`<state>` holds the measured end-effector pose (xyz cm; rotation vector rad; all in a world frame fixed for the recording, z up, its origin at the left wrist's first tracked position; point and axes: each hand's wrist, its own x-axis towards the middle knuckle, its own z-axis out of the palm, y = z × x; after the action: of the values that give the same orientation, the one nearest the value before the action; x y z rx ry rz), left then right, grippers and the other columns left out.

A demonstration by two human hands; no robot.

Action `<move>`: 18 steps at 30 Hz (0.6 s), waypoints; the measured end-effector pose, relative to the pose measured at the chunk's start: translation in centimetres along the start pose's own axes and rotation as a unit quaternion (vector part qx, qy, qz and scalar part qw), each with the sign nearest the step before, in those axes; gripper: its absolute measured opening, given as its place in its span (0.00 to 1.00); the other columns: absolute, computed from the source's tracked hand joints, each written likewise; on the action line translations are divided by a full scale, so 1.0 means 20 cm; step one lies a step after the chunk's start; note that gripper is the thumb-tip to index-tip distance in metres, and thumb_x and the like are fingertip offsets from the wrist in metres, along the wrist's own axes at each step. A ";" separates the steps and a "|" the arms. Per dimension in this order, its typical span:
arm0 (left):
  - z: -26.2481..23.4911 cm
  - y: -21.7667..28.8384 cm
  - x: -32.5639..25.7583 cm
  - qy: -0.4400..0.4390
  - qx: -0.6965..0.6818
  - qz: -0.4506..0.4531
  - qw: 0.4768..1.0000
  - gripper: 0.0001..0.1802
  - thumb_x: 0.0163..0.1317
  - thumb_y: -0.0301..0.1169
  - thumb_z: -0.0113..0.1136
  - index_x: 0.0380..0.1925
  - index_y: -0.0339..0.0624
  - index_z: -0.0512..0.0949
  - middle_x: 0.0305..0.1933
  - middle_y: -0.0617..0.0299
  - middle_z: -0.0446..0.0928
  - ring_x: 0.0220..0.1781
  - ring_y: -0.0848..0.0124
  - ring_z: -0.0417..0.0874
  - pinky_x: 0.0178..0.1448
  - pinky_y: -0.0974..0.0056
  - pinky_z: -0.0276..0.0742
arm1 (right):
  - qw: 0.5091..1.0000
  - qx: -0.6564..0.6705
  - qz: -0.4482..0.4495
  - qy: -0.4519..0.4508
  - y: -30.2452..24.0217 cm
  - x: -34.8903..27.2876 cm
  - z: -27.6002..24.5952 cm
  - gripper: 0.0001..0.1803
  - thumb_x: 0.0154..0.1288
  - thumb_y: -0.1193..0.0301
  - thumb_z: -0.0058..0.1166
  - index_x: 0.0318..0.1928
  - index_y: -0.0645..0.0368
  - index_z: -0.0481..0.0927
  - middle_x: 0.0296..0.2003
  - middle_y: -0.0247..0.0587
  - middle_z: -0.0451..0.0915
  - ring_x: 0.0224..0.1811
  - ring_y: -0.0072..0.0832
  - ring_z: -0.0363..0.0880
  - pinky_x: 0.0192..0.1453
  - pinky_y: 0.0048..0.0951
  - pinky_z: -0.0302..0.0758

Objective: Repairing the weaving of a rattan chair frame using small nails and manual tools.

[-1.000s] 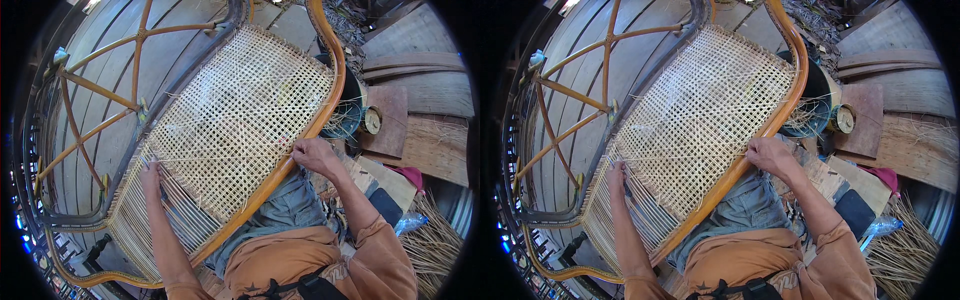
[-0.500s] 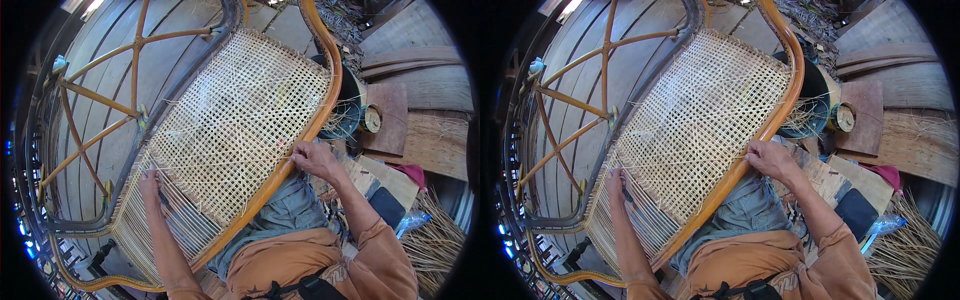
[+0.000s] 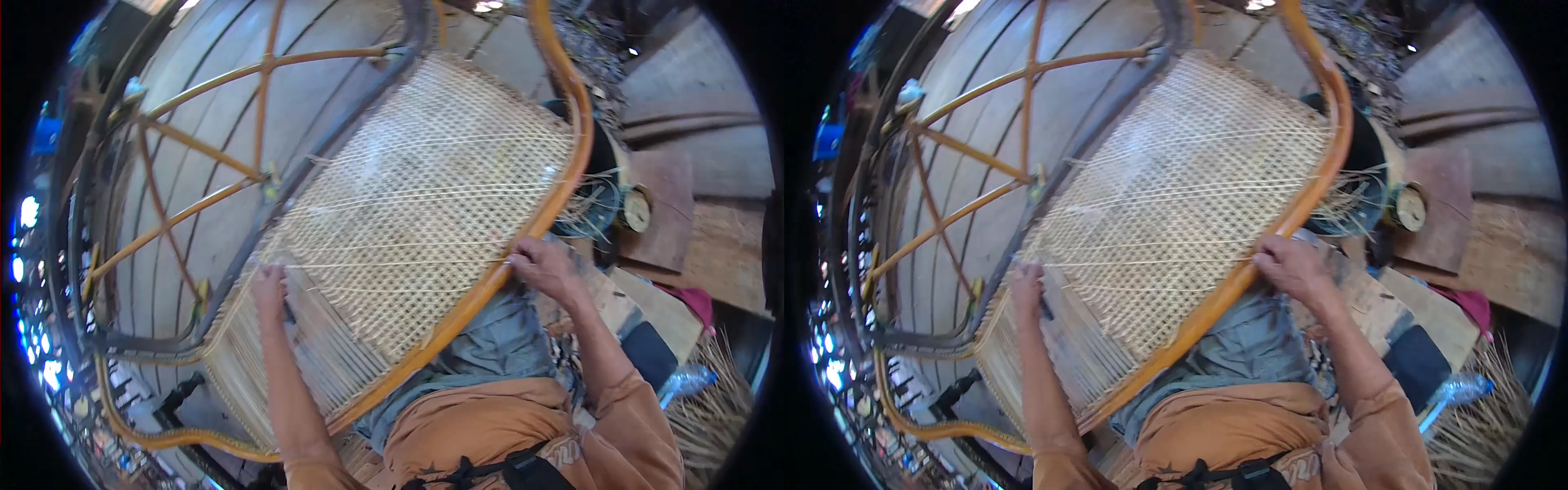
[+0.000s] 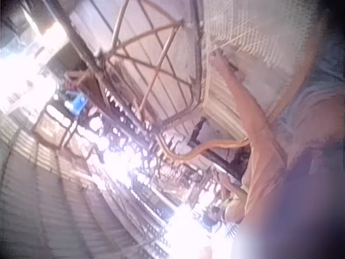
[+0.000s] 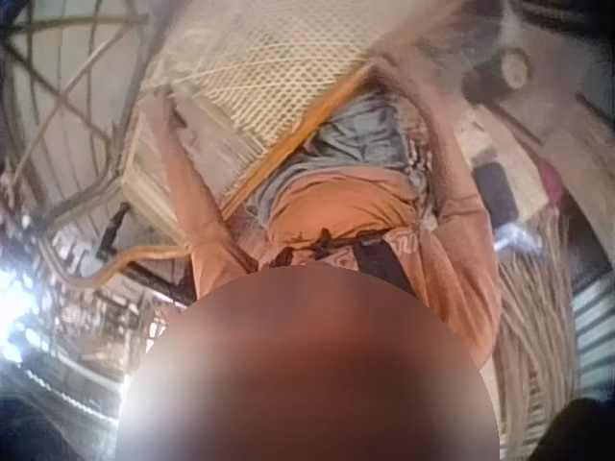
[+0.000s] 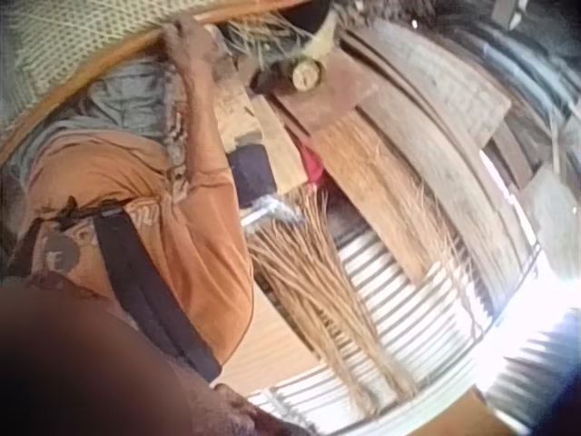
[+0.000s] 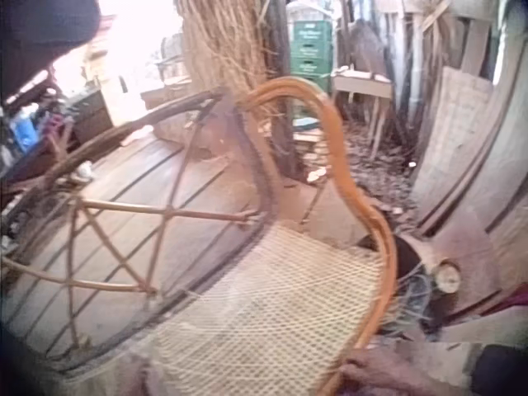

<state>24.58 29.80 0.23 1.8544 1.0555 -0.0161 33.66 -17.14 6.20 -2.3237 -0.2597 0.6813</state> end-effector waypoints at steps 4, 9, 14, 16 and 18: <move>0.08 -0.05 0.03 0.001 -0.016 -0.014 1.000 0.14 0.60 0.42 0.57 0.28 0.42 0.76 0.24 0.67 0.74 0.20 0.81 0.67 0.24 0.73 0.64 | 0.999 0.038 0.020 -0.005 0.03 -0.01 0.00 0.10 0.58 0.67 0.53 0.29 0.61 0.74 0.20 0.41 0.75 0.23 0.28 0.76 0.29 0.30 0.71; 0.11 -0.03 0.04 0.011 -0.017 -0.002 1.000 0.14 0.59 0.41 0.58 0.30 0.40 0.78 0.23 0.68 0.73 0.20 0.80 0.68 0.24 0.73 0.65 | 0.998 0.002 0.058 0.008 0.00 -0.01 0.00 0.10 0.58 0.65 0.54 0.30 0.60 0.76 0.22 0.44 0.77 0.25 0.33 0.77 0.32 0.33 0.72; 0.10 0.02 0.04 -0.010 -0.051 -0.027 0.998 0.12 0.59 0.38 0.59 0.31 0.39 0.78 0.24 0.68 0.74 0.19 0.81 0.67 0.23 0.75 0.64 | 0.997 0.017 0.070 0.017 0.00 -0.01 0.01 0.10 0.57 0.65 0.53 0.31 0.61 0.76 0.21 0.45 0.77 0.25 0.33 0.77 0.31 0.32 0.72; 0.11 0.03 0.03 -0.021 -0.084 -0.035 0.996 0.12 0.59 0.38 0.59 0.31 0.39 0.78 0.24 0.68 0.74 0.19 0.81 0.67 0.23 0.75 0.63 | 0.998 0.008 0.061 0.018 0.03 -0.01 0.01 0.10 0.57 0.66 0.52 0.31 0.61 0.76 0.21 0.45 0.76 0.24 0.33 0.77 0.31 0.33 0.72; 0.11 0.02 0.04 -0.021 -0.117 -0.036 0.992 0.12 0.59 0.38 0.59 0.31 0.40 0.78 0.25 0.67 0.74 0.20 0.81 0.66 0.24 0.75 0.63 | 0.997 0.000 0.076 0.014 0.02 -0.01 0.00 0.10 0.58 0.65 0.52 0.32 0.60 0.76 0.22 0.46 0.77 0.25 0.35 0.77 0.32 0.34 0.73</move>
<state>26.24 28.52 -0.94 1.5983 1.0476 0.0253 33.43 -17.47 5.97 -2.3682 -0.0713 0.7216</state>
